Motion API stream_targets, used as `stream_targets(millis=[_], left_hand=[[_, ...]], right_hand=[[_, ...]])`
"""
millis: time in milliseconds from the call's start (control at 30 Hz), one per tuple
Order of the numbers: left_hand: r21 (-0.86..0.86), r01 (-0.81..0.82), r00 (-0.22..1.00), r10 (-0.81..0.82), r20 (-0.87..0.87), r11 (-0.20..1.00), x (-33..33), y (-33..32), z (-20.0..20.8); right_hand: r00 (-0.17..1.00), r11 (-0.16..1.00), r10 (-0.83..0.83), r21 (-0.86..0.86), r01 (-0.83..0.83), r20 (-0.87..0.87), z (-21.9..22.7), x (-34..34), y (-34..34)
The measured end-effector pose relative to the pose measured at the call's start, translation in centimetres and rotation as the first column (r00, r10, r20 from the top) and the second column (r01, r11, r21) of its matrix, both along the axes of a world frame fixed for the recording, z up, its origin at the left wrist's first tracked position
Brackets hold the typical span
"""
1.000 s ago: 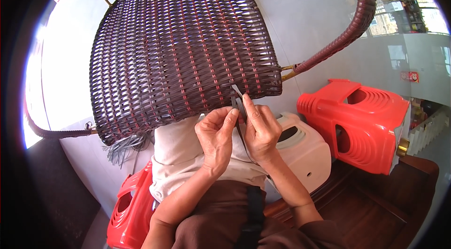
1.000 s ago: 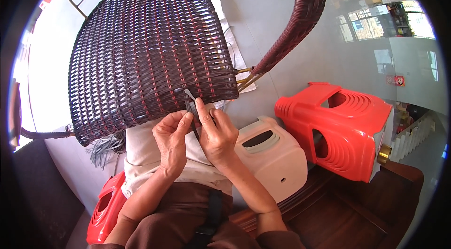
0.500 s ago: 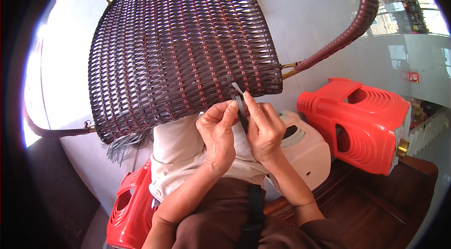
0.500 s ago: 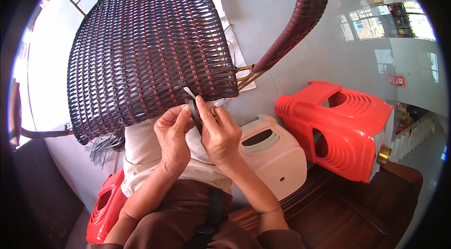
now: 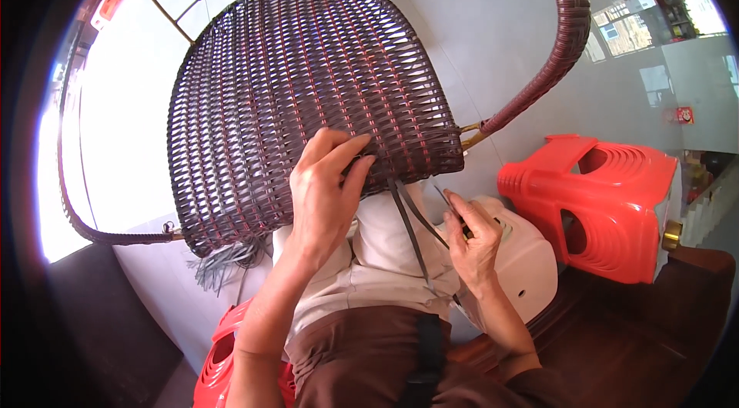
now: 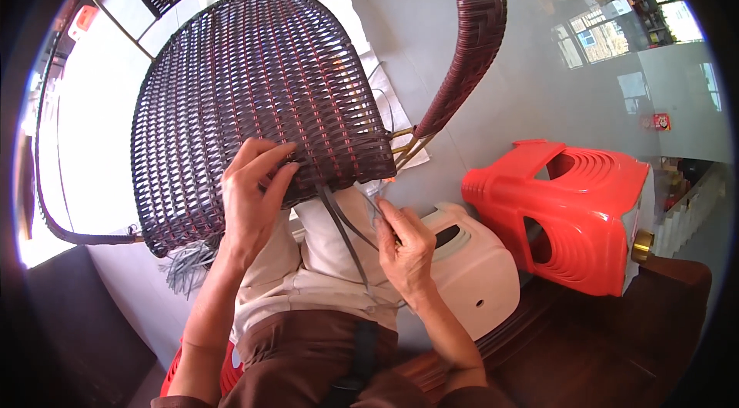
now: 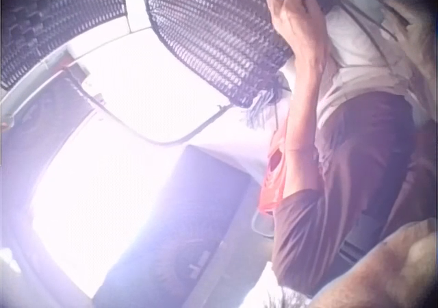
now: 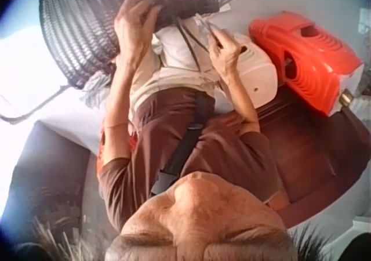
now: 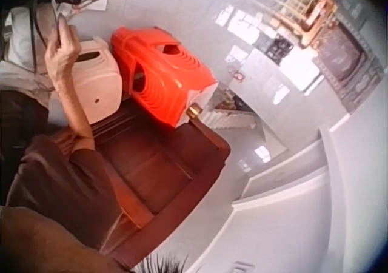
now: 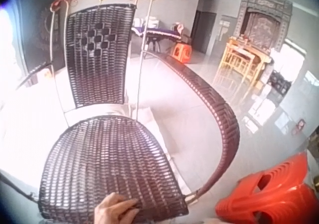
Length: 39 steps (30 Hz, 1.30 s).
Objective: The person weaves a grey plastic strip into the backrest of a rattan chair. They use a small metal tool to pry the existing weave apart, thread the strip through the mesh, and pull it taut by hand before tucking the end into the chair frame.
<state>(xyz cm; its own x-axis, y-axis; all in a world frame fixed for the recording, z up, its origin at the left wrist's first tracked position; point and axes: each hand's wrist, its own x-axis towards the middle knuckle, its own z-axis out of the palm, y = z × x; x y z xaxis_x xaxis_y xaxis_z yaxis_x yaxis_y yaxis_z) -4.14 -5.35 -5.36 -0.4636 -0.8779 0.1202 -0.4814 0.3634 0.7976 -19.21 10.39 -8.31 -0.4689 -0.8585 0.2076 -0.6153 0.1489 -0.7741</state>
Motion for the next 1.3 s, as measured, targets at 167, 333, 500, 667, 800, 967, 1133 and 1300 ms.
stream_targets(millis=[167, 333, 500, 667, 800, 967, 1133, 1300], left_hand=[[-0.120, 0.164, 0.985, -0.155, 0.078, 0.979, -0.7, -1.0, -0.7], [-0.110, 0.155, 0.986, -0.147, 0.077, 0.982, -0.9, -1.2, -0.8], [-0.163, 0.237, 0.966, -0.214, 0.145, 0.958, -1.3, -1.5, -1.3], [-0.046, 0.052, 0.998, -0.054, -0.037, 0.998, -1.4, -3.6, 0.2], [-0.199, 0.018, 0.984, -0.053, -0.172, 0.980, -3.1, -7.7, 3.4], [-0.448, 0.073, 0.967, -0.172, -0.185, 0.891, -2.6, -14.0, 8.1], [-0.682, -0.159, 0.954, -0.067, -0.292, 0.714, -5.9, -11.4, 12.3], [-0.665, -0.155, 0.871, -0.216, -0.441, 0.731, -7.4, -10.6, 12.5]], right_hand=[[0.995, 1.000, -0.023, 0.022, 0.021, 0.097, 0.1, 0.7, 0.2], [0.986, 0.998, -0.049, 0.046, 0.042, 0.157, -0.7, 0.4, 0.7], [0.986, 0.988, -0.152, 0.054, 0.148, 0.069, -1.3, -0.9, 3.0], [0.892, 0.864, -0.398, 0.240, 0.443, -0.215, -5.7, -5.5, 14.8], [0.799, 0.721, -0.475, 0.357, 0.594, -0.369, -8.2, -6.2, 24.1], [0.753, 0.701, -0.373, 0.367, 0.612, -0.542, -10.8, -5.4, 28.0], [0.740, 0.781, -0.316, 0.279, 0.558, -0.594, -10.3, -5.4, 27.4], [0.795, 0.885, -0.292, 0.165, 0.436, -0.532, -3.6, -6.2, 17.7]])
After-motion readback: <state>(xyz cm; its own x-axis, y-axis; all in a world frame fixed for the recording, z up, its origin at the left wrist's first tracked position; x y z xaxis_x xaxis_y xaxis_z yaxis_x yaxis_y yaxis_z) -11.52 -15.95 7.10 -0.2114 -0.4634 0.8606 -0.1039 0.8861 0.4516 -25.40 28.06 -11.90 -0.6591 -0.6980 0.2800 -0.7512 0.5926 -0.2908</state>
